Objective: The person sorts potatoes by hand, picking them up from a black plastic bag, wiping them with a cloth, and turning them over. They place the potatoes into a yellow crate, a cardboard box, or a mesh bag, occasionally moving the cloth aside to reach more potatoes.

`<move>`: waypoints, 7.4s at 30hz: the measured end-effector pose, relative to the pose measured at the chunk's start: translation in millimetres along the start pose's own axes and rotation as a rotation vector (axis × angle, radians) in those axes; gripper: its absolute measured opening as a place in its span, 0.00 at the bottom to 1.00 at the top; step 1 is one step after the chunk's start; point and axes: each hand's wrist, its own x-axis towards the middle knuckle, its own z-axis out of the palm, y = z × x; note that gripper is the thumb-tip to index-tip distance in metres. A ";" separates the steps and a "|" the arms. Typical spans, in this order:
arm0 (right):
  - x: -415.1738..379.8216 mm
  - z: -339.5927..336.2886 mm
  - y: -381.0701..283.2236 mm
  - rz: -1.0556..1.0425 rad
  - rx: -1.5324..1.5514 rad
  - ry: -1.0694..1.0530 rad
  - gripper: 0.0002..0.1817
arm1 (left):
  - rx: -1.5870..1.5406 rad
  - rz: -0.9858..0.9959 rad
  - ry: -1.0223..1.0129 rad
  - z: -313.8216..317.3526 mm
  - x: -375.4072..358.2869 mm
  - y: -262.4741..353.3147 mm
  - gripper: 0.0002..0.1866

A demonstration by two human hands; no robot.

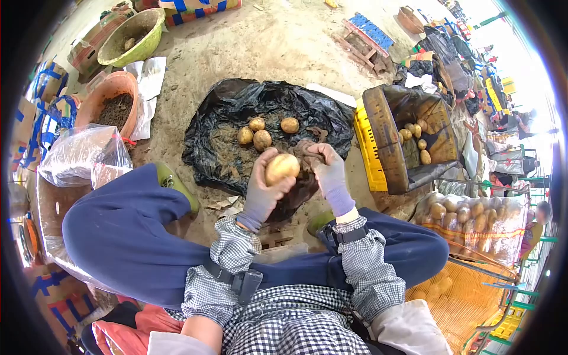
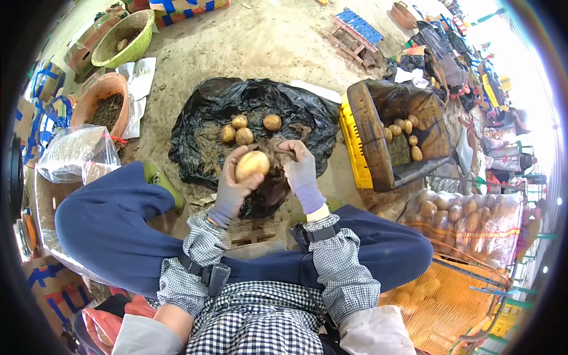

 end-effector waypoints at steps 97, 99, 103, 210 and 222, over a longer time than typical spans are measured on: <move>8.3 12.7 -7.7 -0.282 0.202 0.425 0.05 | -1.509 -0.720 -0.443 -16.9 0.3 31.0 0.33; 15.4 0.3 -17.3 -0.416 0.468 0.459 0.05 | -1.548 -0.661 -0.497 -21.3 2.6 33.3 0.33; 15.6 -12.5 -33.6 -0.595 -0.135 0.424 0.06 | -1.438 -0.571 -0.446 -19.8 6.9 28.5 0.32; -13.9 19.4 -9.4 0.503 1.141 -0.236 0.28 | -0.732 -0.260 -0.096 -5.6 -10.2 41.6 0.30; -26.3 17.7 -28.1 0.402 1.434 -0.170 0.32 | -1.224 -0.524 0.048 -5.0 -10.2 29.9 0.26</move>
